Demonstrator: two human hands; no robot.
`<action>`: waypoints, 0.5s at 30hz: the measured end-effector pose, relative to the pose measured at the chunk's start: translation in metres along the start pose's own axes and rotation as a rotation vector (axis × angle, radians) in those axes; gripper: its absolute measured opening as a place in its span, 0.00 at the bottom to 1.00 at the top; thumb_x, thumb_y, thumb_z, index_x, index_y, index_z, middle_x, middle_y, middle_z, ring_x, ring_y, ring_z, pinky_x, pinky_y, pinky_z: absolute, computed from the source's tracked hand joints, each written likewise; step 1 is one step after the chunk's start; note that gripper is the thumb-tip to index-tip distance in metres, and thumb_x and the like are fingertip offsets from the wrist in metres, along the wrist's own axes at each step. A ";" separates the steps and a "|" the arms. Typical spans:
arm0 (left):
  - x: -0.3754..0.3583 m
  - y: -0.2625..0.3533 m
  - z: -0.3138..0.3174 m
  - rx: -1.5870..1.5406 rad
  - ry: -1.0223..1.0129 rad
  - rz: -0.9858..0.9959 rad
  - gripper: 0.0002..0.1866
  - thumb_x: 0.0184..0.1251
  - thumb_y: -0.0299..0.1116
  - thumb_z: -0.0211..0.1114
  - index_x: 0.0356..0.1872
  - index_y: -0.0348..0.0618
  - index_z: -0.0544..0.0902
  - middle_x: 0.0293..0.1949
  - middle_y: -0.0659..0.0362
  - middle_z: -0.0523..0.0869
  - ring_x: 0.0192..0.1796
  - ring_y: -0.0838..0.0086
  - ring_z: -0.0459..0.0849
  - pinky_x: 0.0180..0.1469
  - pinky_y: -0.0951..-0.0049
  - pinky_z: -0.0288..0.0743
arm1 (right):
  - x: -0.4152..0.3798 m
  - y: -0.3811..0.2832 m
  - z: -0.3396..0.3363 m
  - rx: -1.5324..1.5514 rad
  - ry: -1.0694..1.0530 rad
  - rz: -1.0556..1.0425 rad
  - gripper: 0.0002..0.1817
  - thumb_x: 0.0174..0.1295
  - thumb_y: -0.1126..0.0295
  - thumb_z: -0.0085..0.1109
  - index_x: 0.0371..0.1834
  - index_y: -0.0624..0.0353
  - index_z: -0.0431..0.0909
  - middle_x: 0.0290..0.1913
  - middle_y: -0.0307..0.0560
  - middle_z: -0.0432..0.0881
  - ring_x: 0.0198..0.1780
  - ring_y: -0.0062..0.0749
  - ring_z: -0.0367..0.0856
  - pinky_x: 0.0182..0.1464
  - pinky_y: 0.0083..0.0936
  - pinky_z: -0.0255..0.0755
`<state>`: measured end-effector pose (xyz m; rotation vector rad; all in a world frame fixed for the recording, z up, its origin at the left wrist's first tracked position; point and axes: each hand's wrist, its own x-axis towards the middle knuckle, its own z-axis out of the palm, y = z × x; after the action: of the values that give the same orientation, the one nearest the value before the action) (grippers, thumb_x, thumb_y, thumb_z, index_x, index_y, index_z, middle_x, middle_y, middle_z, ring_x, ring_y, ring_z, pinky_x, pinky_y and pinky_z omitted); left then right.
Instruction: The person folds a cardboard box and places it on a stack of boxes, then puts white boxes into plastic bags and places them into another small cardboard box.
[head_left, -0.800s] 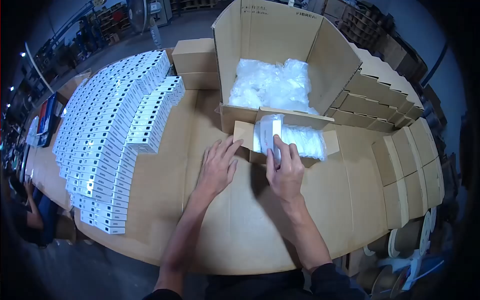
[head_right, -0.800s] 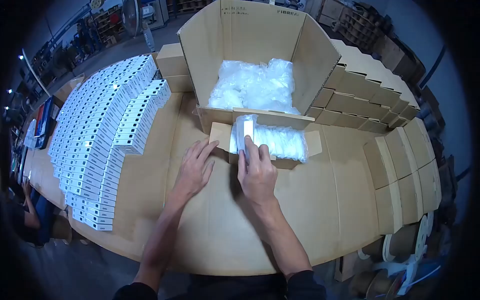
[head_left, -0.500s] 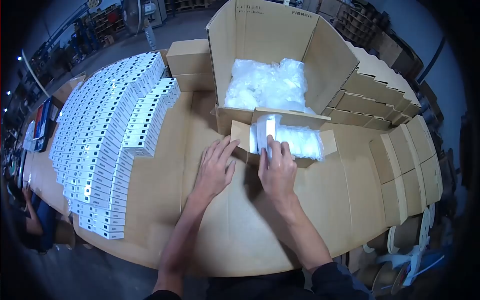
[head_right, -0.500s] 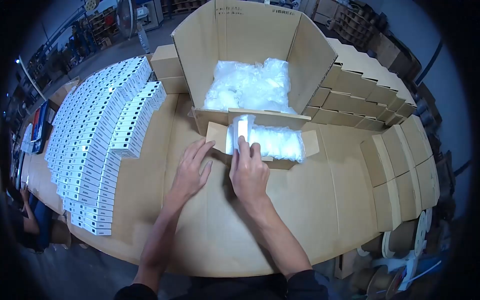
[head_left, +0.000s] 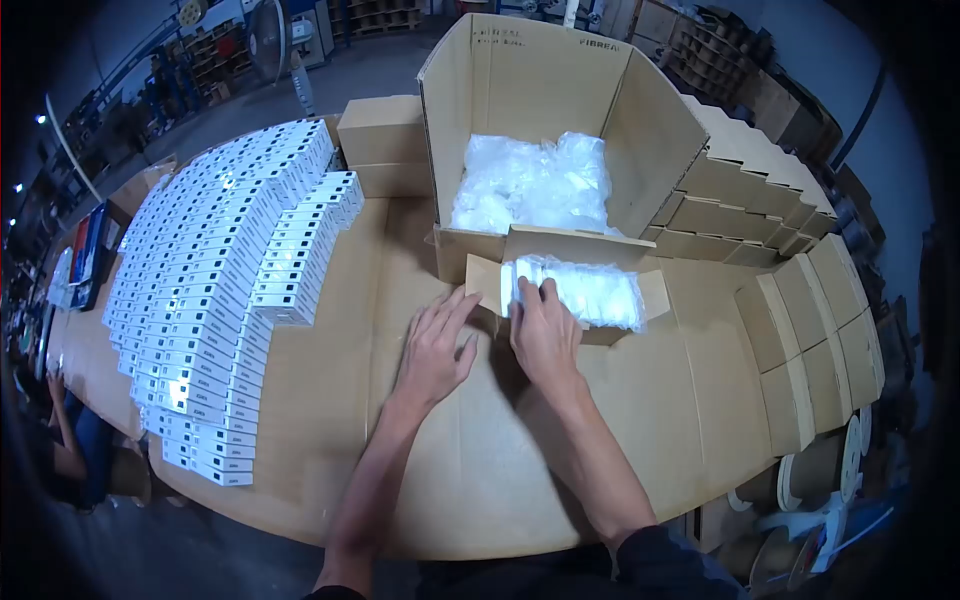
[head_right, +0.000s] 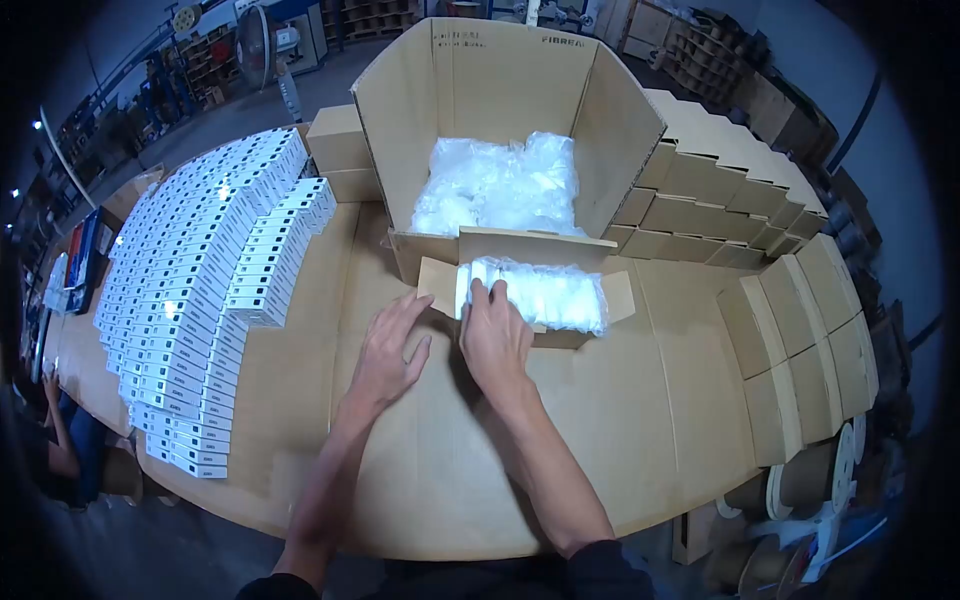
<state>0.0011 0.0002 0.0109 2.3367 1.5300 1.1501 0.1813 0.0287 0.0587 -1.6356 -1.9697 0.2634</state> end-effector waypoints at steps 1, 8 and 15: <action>0.002 0.003 -0.002 -0.075 0.018 -0.011 0.38 0.63 0.26 0.70 0.76 0.44 0.70 0.74 0.48 0.75 0.72 0.46 0.74 0.73 0.49 0.68 | -0.006 0.000 -0.001 -0.063 0.070 -0.074 0.19 0.67 0.70 0.62 0.60 0.63 0.79 0.62 0.64 0.77 0.54 0.64 0.81 0.50 0.61 0.75; -0.004 0.018 0.015 -0.410 0.079 -0.169 0.46 0.76 0.37 0.64 0.84 0.34 0.47 0.81 0.38 0.59 0.82 0.47 0.61 0.81 0.54 0.56 | -0.035 0.014 0.021 -0.228 0.090 -0.221 0.38 0.70 0.52 0.61 0.76 0.68 0.67 0.82 0.55 0.61 0.82 0.61 0.54 0.78 0.78 0.36; 0.004 0.019 0.036 -0.593 0.047 -0.265 0.39 0.83 0.44 0.52 0.83 0.33 0.48 0.80 0.35 0.61 0.81 0.45 0.62 0.81 0.54 0.56 | -0.021 0.016 0.013 -0.244 -0.050 -0.177 0.39 0.73 0.50 0.56 0.78 0.68 0.66 0.82 0.56 0.63 0.84 0.60 0.51 0.78 0.78 0.31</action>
<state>0.0394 0.0047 -0.0037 1.6811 1.2362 1.3601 0.1898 0.0152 0.0347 -1.5989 -2.2410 -0.0053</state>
